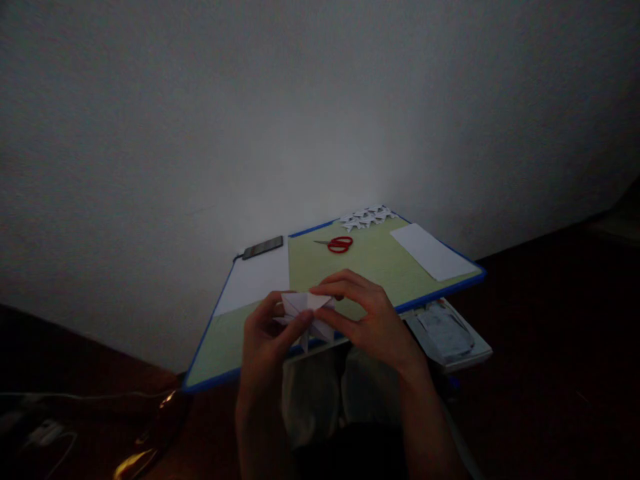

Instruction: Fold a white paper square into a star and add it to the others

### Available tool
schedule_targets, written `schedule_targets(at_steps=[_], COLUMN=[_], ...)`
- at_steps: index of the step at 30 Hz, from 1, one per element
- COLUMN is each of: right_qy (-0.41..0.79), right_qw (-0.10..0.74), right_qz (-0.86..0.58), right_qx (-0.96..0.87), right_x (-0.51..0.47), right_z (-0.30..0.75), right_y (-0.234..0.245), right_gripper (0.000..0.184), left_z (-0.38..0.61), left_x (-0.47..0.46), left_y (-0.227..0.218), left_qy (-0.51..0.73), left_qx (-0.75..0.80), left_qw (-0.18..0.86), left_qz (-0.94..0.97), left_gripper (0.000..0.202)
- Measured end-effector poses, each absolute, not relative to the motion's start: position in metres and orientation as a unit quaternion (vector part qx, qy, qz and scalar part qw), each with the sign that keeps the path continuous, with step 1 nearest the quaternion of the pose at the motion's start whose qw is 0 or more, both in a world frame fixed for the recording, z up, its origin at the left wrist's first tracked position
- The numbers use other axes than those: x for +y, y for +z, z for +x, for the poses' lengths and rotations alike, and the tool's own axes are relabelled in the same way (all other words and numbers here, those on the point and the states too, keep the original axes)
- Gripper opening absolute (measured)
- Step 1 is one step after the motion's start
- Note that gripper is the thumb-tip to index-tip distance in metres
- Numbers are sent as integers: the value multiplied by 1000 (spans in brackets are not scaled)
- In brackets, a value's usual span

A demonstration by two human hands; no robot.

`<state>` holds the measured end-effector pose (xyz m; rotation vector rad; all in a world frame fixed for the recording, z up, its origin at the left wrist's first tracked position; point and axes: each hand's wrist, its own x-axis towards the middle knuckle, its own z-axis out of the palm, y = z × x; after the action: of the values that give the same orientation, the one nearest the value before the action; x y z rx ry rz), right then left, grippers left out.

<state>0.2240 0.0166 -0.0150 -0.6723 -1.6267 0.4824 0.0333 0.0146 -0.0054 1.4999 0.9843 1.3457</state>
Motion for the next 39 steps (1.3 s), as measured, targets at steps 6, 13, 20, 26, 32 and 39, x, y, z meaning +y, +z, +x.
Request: schedule_targets(at_steps=[6,13,20,26,32,39], right_qy=[179,222,199,195,208,224], right_qw=[583,592,599,563,533,499], right_qz=[-268,-261,-240,-245,-257,-244], right_qx=[-746,-729,-738,-765,-779,-801], right_x=[16,13,15,10,2,1], right_z=[233,232,234,245,253,255], right_y=[-19,-16,-18,-18,-14,-12], right_gripper=[41,41,39,31,24,21], left_z=[32,35,35,32,30,30], left_x=[15,13,15,15,13,12], left_y=[-8,-7,-6,-7,-7,-4], left_qy=[533,528,505,470,423,389], left_qx=[391,384,385,397,414,402], left_qw=[438,428,430,426,406,435], left_qz=[610,625,642,664,697,706], left_gripper=[21,21,21,15,17,23])
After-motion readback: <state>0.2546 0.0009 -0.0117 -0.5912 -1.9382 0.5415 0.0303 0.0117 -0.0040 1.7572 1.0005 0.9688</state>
